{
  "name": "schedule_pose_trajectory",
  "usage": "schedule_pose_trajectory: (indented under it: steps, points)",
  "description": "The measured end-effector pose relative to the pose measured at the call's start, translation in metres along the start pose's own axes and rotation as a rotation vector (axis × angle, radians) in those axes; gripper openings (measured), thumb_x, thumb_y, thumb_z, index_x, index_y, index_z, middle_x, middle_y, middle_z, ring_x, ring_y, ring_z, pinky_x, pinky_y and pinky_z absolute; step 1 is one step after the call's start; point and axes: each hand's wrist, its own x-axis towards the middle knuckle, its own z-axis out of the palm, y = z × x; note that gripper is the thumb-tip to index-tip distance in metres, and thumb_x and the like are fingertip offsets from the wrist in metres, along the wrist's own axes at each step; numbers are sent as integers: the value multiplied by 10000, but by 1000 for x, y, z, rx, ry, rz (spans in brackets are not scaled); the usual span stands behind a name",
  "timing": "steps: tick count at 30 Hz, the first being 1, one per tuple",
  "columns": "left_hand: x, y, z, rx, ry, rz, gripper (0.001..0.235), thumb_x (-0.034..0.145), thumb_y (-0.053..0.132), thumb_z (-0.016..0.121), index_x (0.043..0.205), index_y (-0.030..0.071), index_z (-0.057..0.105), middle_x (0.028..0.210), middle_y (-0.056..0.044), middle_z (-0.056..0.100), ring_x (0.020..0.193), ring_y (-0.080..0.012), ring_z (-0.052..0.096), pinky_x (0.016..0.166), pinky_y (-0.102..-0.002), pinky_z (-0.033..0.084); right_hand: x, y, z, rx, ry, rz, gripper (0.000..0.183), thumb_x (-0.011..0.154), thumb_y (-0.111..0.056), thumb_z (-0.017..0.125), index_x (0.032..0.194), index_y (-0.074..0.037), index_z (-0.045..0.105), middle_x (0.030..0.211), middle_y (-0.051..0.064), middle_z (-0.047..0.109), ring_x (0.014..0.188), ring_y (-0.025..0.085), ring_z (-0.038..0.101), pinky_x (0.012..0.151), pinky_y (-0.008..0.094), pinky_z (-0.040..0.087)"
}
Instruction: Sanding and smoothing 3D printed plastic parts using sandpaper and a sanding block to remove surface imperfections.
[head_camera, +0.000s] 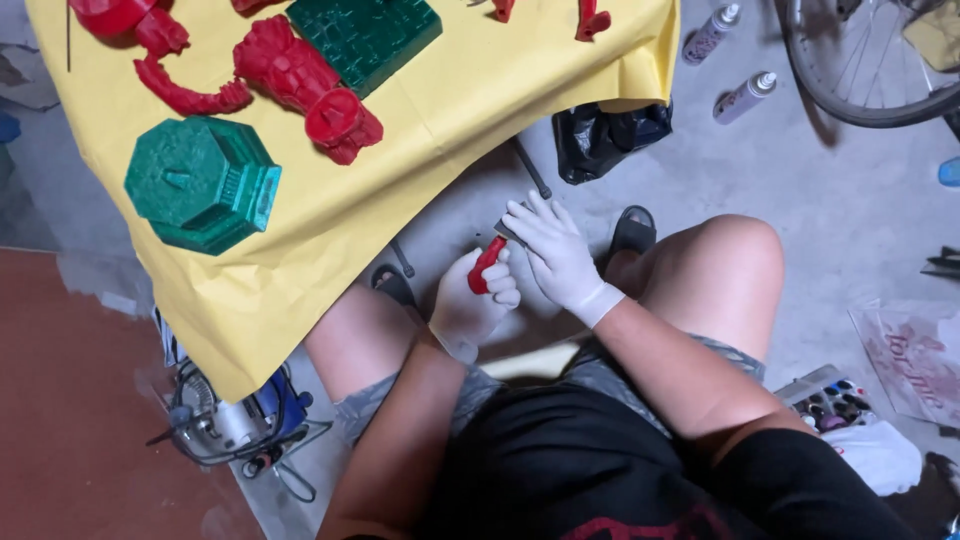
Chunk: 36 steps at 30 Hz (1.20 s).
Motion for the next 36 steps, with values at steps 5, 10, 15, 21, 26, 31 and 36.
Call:
schedule_pose_trajectory:
  steps: [5,10,15,21,26,31,36]
  points:
    - [-6,-6,1,-51,-199,-60,443,1101,393,279,1276,81,540,764,98,266,654,-50,258,667,-279,272,-4,27,1,-13,48,16,428,996,-134,577,1420,-189,609,1484,64,596,1438,367,458,1176,573,316]
    - [1,3,10,53,-113,-16,449,1086,432,304,1245,92,550,739,112,214,614,-42,221,627,-274,261,7,15,-3,152,122,1,459,998,-14,455,1399,-148,632,1485,74,599,1446,360,460,1203,503,322]
    - [-6,-4,37,1019,298,401,418,1103,298,316,1159,-46,547,566,-125,533,402,-180,506,428,-264,349,19,21,-32,334,211,181,383,1041,10,481,1365,-108,646,1419,124,631,1406,326,482,1197,482,360]
    - [-23,-24,108,1575,505,518,275,1082,201,346,1175,79,575,682,-49,588,528,-136,557,581,-266,482,7,-5,-49,67,189,-125,455,1025,-11,393,1425,-73,600,1503,146,568,1465,407,420,1212,538,289]
    - [-24,-34,101,1615,486,548,244,1081,206,356,1061,81,565,595,-51,578,470,-166,564,505,-276,477,6,-26,-40,-181,74,-231,451,982,-75,451,1387,-151,636,1437,84,638,1445,383,463,1191,625,229]
    - [-36,-36,134,1783,470,587,292,1058,255,374,1192,83,567,684,-32,619,554,-175,612,574,-319,511,10,19,-45,-91,186,-16,561,935,63,501,1447,-144,600,1461,87,614,1443,368,447,1171,561,308]
    - [-41,-47,163,2411,295,1137,356,1030,296,433,1248,87,623,905,-103,623,821,-339,665,777,-423,562,21,-31,-74,281,397,33,339,1078,-39,436,1365,-12,616,1433,155,619,1421,377,478,1203,526,341]
